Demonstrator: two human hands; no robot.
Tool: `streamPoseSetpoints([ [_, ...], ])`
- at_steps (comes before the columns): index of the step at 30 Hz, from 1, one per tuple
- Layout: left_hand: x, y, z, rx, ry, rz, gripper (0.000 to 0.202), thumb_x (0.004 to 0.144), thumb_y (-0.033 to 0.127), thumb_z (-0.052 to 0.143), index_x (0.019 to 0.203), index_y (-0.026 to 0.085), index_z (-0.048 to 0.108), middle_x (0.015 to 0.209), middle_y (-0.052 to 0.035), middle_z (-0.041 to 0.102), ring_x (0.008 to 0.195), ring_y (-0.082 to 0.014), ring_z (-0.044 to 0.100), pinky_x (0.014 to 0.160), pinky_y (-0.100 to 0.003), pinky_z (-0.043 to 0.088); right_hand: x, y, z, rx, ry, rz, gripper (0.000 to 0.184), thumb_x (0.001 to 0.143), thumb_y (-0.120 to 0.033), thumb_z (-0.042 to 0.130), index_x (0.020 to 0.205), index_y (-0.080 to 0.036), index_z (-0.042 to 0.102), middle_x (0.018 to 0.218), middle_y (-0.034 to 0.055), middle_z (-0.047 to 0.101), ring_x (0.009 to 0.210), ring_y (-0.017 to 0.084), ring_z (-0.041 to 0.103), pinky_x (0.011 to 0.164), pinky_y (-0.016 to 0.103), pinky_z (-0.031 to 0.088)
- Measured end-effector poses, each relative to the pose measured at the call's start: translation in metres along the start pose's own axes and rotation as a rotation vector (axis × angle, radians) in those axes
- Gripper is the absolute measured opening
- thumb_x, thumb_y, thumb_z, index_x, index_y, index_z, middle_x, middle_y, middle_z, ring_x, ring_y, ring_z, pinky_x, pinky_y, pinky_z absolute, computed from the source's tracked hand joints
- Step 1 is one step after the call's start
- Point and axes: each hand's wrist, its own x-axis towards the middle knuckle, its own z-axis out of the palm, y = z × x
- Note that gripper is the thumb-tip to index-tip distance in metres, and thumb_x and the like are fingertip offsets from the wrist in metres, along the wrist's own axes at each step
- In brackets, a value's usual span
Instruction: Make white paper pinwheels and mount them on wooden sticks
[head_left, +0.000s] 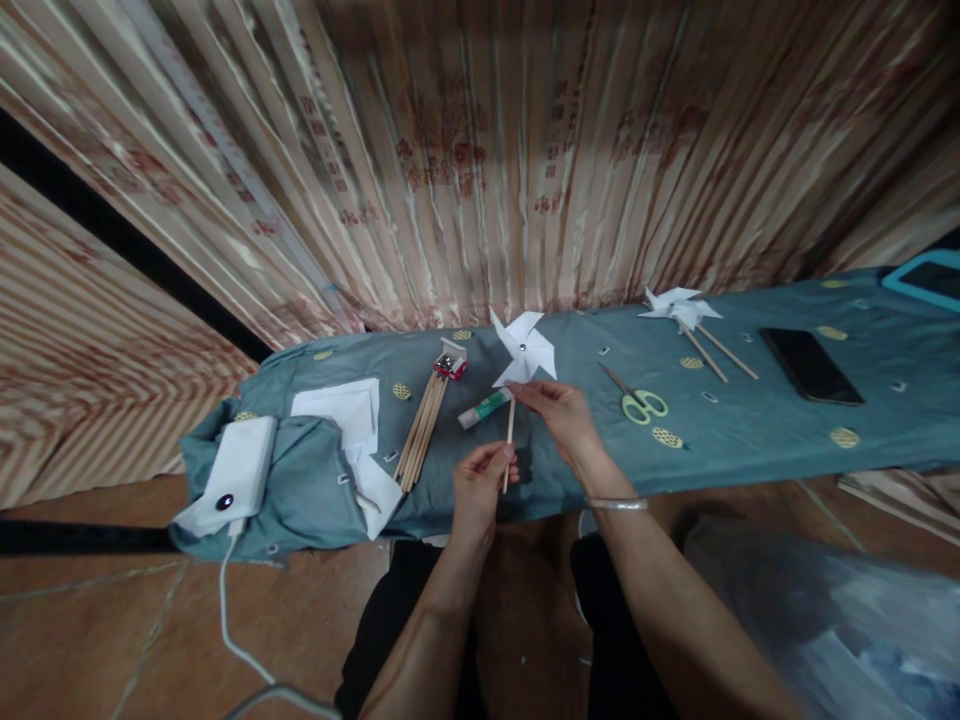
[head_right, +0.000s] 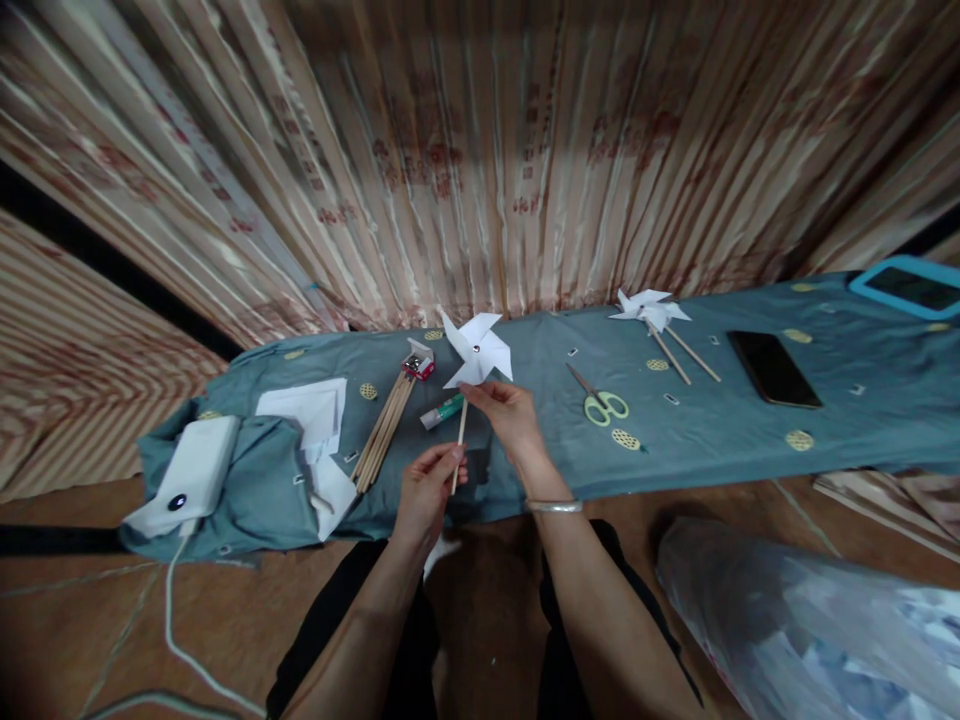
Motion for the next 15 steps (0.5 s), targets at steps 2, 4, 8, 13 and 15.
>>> streamPoseSetpoints([
  [2,0.0,0.001,-0.001,-0.005,0.004,0.0,0.039,0.046,0.037,0.088,0.071,0.012,0.073,0.058,-0.0004,0.065,0.048,-0.0069,0.056,0.051,-0.019,0.046,-0.001,-0.002,-0.001,-0.102,0.008,-0.009,0.033,0.049,-0.046,0.084,0.05,-0.018,0.066,0.055,-0.003,0.062,0.055,0.009,0.048,0.056,0.025,0.034],
  [4,0.0,0.002,-0.001,-0.016,0.009,-0.001,0.039,0.046,0.038,0.088,0.071,0.012,0.073,0.058,-0.0004,0.065,0.048,-0.0066,0.055,0.05,-0.019,0.046,-0.002,-0.004,-0.006,-0.221,0.035,-0.027,0.037,0.053,-0.051,0.081,0.049,-0.018,0.066,0.052,-0.0017,0.062,0.053,0.01,0.048,0.053,0.025,0.033],
  [8,0.001,0.004,-0.002,-0.04,0.025,-0.017,0.042,0.043,0.041,0.089,0.07,0.012,0.074,0.057,-0.0004,0.066,0.047,-0.006,0.055,0.049,-0.018,0.046,0.001,-0.01,-0.026,-0.384,0.154,-0.136,0.044,0.067,-0.057,0.071,0.047,-0.018,0.063,0.048,-0.0016,0.057,0.05,0.011,0.045,0.053,0.027,0.032],
  [13,0.002,0.004,-0.002,-0.043,-0.008,-0.048,0.045,0.04,0.043,0.09,0.069,0.012,0.075,0.057,-0.001,0.066,0.047,-0.006,0.056,0.048,-0.017,0.045,0.017,-0.014,-0.053,-0.4,0.317,-0.305,0.034,0.069,-0.052,0.072,0.062,-0.019,0.068,0.055,-0.0029,0.058,0.057,0.012,0.046,0.059,0.027,0.036],
  [15,0.003,0.003,-0.002,-0.032,-0.021,-0.063,0.045,0.041,0.044,0.09,0.069,0.012,0.075,0.057,-0.0014,0.066,0.047,-0.0059,0.055,0.048,-0.017,0.045,0.024,-0.014,-0.06,-0.351,0.325,-0.311,0.033,0.067,-0.052,0.073,0.07,-0.019,0.07,0.061,-0.0023,0.061,0.061,0.013,0.049,0.061,0.027,0.038],
])
